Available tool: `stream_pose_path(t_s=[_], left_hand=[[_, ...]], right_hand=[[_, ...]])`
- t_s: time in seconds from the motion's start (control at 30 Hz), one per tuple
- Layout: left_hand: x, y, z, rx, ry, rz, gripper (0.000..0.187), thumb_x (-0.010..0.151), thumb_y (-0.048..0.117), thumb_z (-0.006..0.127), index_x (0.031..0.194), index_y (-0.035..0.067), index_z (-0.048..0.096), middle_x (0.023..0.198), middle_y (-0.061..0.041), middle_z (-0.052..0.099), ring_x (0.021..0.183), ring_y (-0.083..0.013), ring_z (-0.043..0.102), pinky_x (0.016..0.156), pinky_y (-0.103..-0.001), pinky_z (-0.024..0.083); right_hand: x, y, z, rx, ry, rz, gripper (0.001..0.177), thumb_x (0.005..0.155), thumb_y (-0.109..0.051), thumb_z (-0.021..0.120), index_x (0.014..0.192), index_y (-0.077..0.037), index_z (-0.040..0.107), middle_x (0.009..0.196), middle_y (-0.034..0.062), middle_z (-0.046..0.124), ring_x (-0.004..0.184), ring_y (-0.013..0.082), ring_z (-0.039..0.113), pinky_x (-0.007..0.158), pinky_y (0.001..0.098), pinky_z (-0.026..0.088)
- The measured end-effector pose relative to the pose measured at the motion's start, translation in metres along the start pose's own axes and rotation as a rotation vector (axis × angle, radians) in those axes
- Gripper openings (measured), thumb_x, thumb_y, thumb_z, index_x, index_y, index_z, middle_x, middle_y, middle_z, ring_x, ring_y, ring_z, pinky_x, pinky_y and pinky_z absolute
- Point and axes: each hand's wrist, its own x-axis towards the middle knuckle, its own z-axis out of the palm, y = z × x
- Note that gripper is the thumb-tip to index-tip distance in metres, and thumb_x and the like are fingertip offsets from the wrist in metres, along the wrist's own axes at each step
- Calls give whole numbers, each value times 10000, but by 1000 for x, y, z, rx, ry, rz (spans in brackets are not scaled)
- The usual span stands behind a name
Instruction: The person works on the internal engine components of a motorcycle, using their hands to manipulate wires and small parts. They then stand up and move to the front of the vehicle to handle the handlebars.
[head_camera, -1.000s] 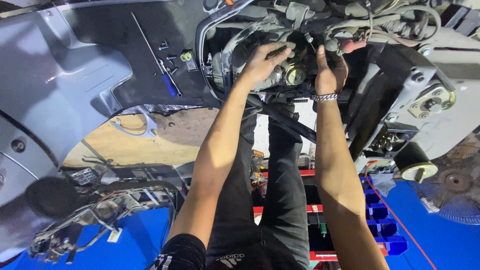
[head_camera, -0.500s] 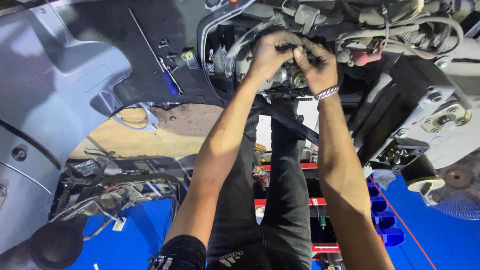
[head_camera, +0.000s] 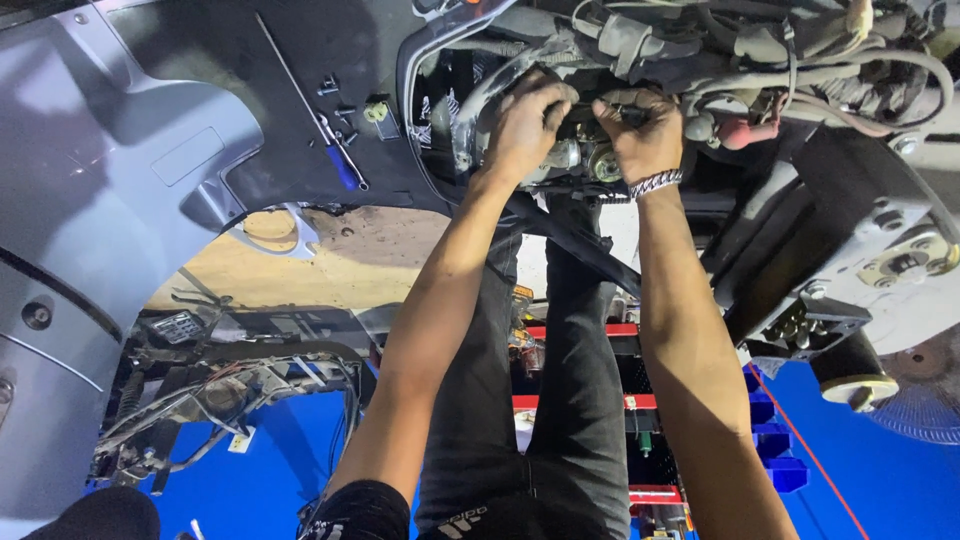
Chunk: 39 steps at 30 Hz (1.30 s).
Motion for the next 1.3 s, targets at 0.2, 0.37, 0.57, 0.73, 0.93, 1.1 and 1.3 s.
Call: stream_pose_path(t_s=[0.2,0.37,0.57,0.73,0.93,1.1,1.3], left_hand=[[-9,14,-16,73,86,139,295,916,15,568,1084,160,762,1121,-23,797,1067,-223,744,990,-349,534],[-11,3,-5,76,20,80,326,906,9,638,1165,169,756,1208,-6,767,1100,-176,738,996,-318,561],[-17,22,-22,232,-44,32,432,801,-55,690,1113,231,776,976,43,778,876,-187,704,773,-339,559],[-15,13,-12,221,-20,28,464,779,-62,733,1172,183,753,1078,28,800,983,-176,753,897,-353,598],[-9,4,0,-3,74,-33,343,905,333,726,1152,97,759,1193,-48,774,1145,-206,740,1018,-341,561],[-10,-14,18,-60,215,-43,208,869,199,765,1047,95,794,1081,-47,810,1024,-177,775,989,-307,568],[-4,-30,39,-1,248,-224,272,855,167,788,1116,97,764,1171,-75,772,1132,-227,724,1031,-362,536]], right_hand=[[0,11,7,-89,61,177,202,920,-320,869,923,-132,795,949,38,805,855,165,758,724,316,598],[-1,14,7,-103,83,62,207,947,-307,850,915,-113,786,927,41,792,840,184,739,691,332,569],[3,3,10,-107,95,-6,194,941,-271,867,901,-91,805,897,50,801,807,181,758,692,329,590],[7,5,13,-221,72,5,202,928,-299,896,925,-113,817,911,68,808,819,194,781,692,336,618],[9,-1,14,-156,32,-87,141,954,-229,868,932,-96,827,918,60,811,841,175,788,709,314,597],[9,5,21,-188,66,-112,128,904,-177,917,902,-87,825,908,60,813,821,170,792,729,302,626],[13,3,28,-251,51,-81,164,901,-262,919,888,-123,833,876,34,816,794,145,788,673,301,594]])
